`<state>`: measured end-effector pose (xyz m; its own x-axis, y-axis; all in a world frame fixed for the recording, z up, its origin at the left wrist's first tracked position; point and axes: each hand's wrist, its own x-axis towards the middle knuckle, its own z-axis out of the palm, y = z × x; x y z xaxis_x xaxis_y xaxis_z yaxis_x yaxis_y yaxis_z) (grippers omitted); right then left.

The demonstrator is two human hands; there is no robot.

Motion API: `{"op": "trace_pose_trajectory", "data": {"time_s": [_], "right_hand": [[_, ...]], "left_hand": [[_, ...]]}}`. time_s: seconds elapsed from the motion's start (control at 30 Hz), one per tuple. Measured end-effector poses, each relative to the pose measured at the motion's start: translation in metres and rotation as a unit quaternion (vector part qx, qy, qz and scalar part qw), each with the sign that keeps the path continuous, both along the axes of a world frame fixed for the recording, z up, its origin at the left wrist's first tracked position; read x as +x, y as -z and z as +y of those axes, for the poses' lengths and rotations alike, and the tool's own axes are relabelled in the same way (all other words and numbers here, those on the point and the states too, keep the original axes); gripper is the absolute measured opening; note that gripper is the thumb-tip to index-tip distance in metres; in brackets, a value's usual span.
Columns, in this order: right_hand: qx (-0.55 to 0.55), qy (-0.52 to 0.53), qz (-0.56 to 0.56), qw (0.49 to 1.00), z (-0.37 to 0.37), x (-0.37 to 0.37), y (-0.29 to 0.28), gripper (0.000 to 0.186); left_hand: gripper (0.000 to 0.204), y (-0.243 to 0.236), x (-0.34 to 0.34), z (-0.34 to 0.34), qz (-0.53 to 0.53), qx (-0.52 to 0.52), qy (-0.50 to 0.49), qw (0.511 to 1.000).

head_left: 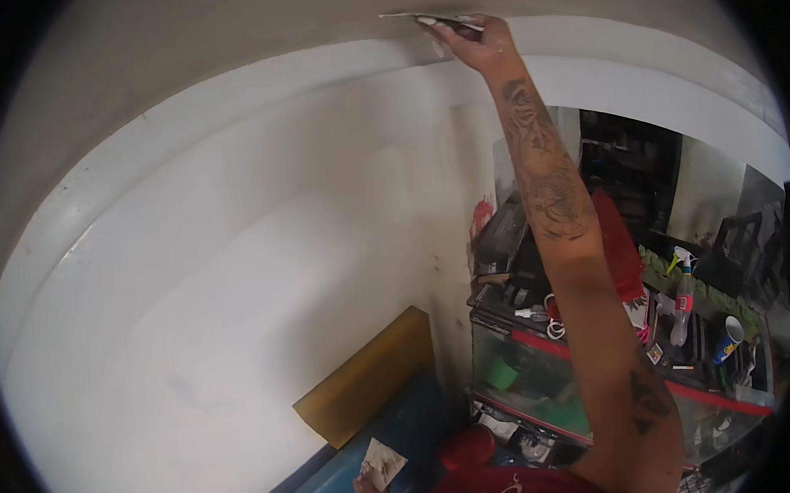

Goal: Applying white putty or plaster to a wall corner using a putty knife and a board.

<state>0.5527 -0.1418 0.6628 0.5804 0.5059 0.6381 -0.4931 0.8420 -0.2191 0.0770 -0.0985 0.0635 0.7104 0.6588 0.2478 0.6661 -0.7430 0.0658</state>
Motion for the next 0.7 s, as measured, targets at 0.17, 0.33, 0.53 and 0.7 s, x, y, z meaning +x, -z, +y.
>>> {"op": "trace_pose_trajectory", "data": {"time_s": [0.17, 0.33, 0.53, 0.7], "right_hand": [[-0.104, 0.353, -0.217, 0.904, -0.027, -0.008, 0.029, 0.021], [-0.026, 0.075, 0.065, 0.995, -0.028, -0.025, 0.059, 0.020], [-0.084, 0.063, -0.027, 0.994, 0.053, -0.002, 0.042, 0.020], [-0.063, 0.027, 0.009, 0.998, 0.096, 0.016, 0.018, 0.024]], "left_hand": [[0.033, -0.014, 0.011, 0.005, -0.055, -0.067, 0.028, 0.996], [0.029, -0.019, 0.021, 0.006, -0.125, -0.084, 0.081, 0.985], [0.028, -0.026, 0.029, 0.006, -0.137, -0.089, 0.069, 0.984], [0.031, -0.044, 0.033, -0.015, -0.214, -0.211, -0.008, 0.954]]}}
